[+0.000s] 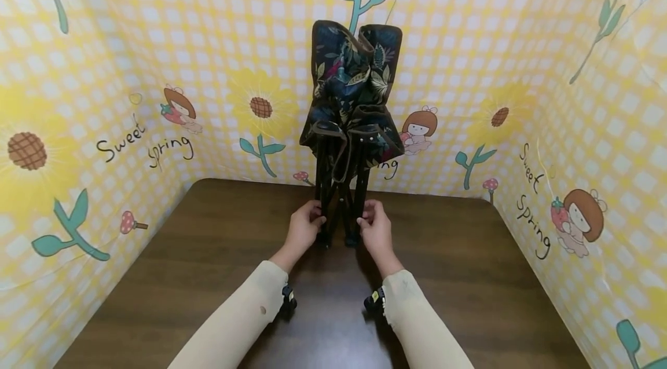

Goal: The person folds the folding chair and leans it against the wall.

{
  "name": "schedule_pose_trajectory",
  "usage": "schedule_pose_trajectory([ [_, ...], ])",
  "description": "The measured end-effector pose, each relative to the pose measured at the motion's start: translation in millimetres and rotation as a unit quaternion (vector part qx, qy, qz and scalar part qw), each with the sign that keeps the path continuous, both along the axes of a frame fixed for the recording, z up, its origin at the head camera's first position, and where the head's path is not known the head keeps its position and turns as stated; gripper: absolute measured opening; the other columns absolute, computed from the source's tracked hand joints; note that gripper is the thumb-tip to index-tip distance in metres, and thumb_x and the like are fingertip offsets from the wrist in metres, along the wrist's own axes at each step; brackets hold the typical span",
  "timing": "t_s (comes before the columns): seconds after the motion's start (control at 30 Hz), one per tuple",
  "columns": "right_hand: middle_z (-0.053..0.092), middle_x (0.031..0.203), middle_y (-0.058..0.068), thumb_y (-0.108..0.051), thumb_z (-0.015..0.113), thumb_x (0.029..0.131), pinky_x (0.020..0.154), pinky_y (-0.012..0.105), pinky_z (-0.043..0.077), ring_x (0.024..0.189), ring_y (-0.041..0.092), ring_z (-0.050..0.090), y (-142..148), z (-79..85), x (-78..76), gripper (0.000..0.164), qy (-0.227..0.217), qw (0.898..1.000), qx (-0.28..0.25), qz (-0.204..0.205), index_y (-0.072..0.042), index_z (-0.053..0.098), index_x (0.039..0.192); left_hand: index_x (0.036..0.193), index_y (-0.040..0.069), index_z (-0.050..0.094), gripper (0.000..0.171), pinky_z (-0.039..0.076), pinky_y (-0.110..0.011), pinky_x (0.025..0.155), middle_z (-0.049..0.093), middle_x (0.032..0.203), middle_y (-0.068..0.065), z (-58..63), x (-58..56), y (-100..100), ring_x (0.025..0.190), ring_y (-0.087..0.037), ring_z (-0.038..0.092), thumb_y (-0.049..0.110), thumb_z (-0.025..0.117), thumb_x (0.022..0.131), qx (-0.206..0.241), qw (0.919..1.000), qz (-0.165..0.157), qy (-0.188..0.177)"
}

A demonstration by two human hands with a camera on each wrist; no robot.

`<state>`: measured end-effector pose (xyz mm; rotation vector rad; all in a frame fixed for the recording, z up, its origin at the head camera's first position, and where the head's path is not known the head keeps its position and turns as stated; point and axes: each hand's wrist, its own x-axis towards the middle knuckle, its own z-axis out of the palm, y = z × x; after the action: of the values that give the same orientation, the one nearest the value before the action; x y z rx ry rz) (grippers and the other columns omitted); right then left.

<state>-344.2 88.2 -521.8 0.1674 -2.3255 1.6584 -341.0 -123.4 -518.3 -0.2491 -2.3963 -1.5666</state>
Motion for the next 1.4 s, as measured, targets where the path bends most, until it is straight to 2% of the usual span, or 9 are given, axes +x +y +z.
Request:
schedule_pose_trajectory([
  [0.17,0.058,0.099,0.010,0.003,0.069,0.095,0.060,0.030,0.056,0.080,0.019,0.060,-5,2.3,-6.9,0.038,-0.006,1.000,-0.004,0.014,-0.010,0.057,0.129,0.124,0.000,0.066,0.031,0.058,-0.031,0.064,0.069,0.101,-0.016,2.7,-3.1,-6,0.079,-0.023,0.067,-0.002,0.071,0.094,0.018,0.9997,0.011,-0.008],
  [0.4,0.058,0.098,0.011,0.005,0.069,0.094,0.059,0.032,0.056,0.077,0.021,0.059,-4,5.5,-14.4,0.039,-0.002,1.000,-0.023,0.019,-0.007,0.057,0.130,0.127,0.000,0.065,0.031,0.060,-0.033,0.067,0.069,0.104,-0.018,5.2,-10.7,-9,0.086,-0.025,0.067,0.000,0.068,0.096,0.019,0.9998,-0.005,-0.008],
  [0.6,0.057,0.100,0.011,0.004,0.068,0.096,0.061,0.032,0.056,0.081,0.022,0.058,-2,7.4,-17.3,0.041,-0.005,0.999,-0.017,0.031,-0.006,0.054,0.133,0.126,0.002,0.065,0.031,0.060,-0.034,0.067,0.069,0.104,-0.017,3.0,-17.0,-8,0.087,-0.026,0.067,-0.002,0.068,0.096,0.016,0.9999,0.000,-0.001],
  [0.77,0.057,0.099,0.011,0.005,0.068,0.095,0.061,0.031,0.056,0.082,0.022,0.058,-3,4.9,-18.2,0.042,-0.015,1.000,-0.016,0.017,-0.005,0.055,0.133,0.129,0.000,0.064,0.033,0.059,-0.030,0.067,0.068,0.107,-0.019,-1.3,-21.6,-8,0.088,-0.024,0.066,-0.001,0.068,0.096,0.009,0.9999,-0.005,-0.007],
  [0.9,0.059,0.099,0.012,0.005,0.069,0.094,0.061,0.031,0.056,0.083,0.022,0.060,-6,3.5,-22.2,0.042,-0.004,1.000,-0.008,0.006,-0.005,0.055,0.133,0.130,-0.002,0.063,0.034,0.058,-0.032,0.068,0.068,0.109,-0.024,-0.3,-26.6,-7,0.088,-0.027,0.066,-0.002,0.067,0.096,0.013,0.9999,-0.006,-0.005],
  [1.1,0.059,0.098,0.011,0.006,0.069,0.094,0.066,0.034,0.057,0.085,0.024,0.061,-9,2.4,-29.4,0.042,0.019,1.000,0.016,-0.008,-0.005,0.055,0.131,0.132,-0.004,0.062,0.035,0.058,-0.034,0.070,0.068,0.112,-0.026,-0.9,-35.2,-5,0.091,-0.029,0.066,-0.004,0.065,0.097,0.002,1.0000,0.003,-0.001],
  [1.3,0.060,0.097,0.012,0.007,0.069,0.093,0.074,0.040,0.054,0.088,0.028,0.060,-10,-1.1,-33.9,0.043,0.025,0.999,0.034,-0.028,-0.001,0.055,0.132,0.129,-0.003,0.064,0.033,0.058,-0.039,0.072,0.068,0.109,-0.024,-1.6,-36.6,1,0.092,-0.031,0.067,-0.006,0.066,0.096,-0.003,0.9998,0.019,0.005],
  [1.4,0.061,0.098,0.012,0.007,0.069,0.093,0.076,0.040,0.053,0.089,0.027,0.060,-11,-1.3,-35.0,0.042,0.020,0.999,0.035,-0.030,-0.004,0.055,0.131,0.127,-0.004,0.064,0.032,0.059,-0.039,0.072,0.069,0.107,-0.023,-0.7,-38.0,1,0.093,-0.031,0.067,-0.006,0.067,0.095,-0.010,0.9996,0.024,0.007],
])
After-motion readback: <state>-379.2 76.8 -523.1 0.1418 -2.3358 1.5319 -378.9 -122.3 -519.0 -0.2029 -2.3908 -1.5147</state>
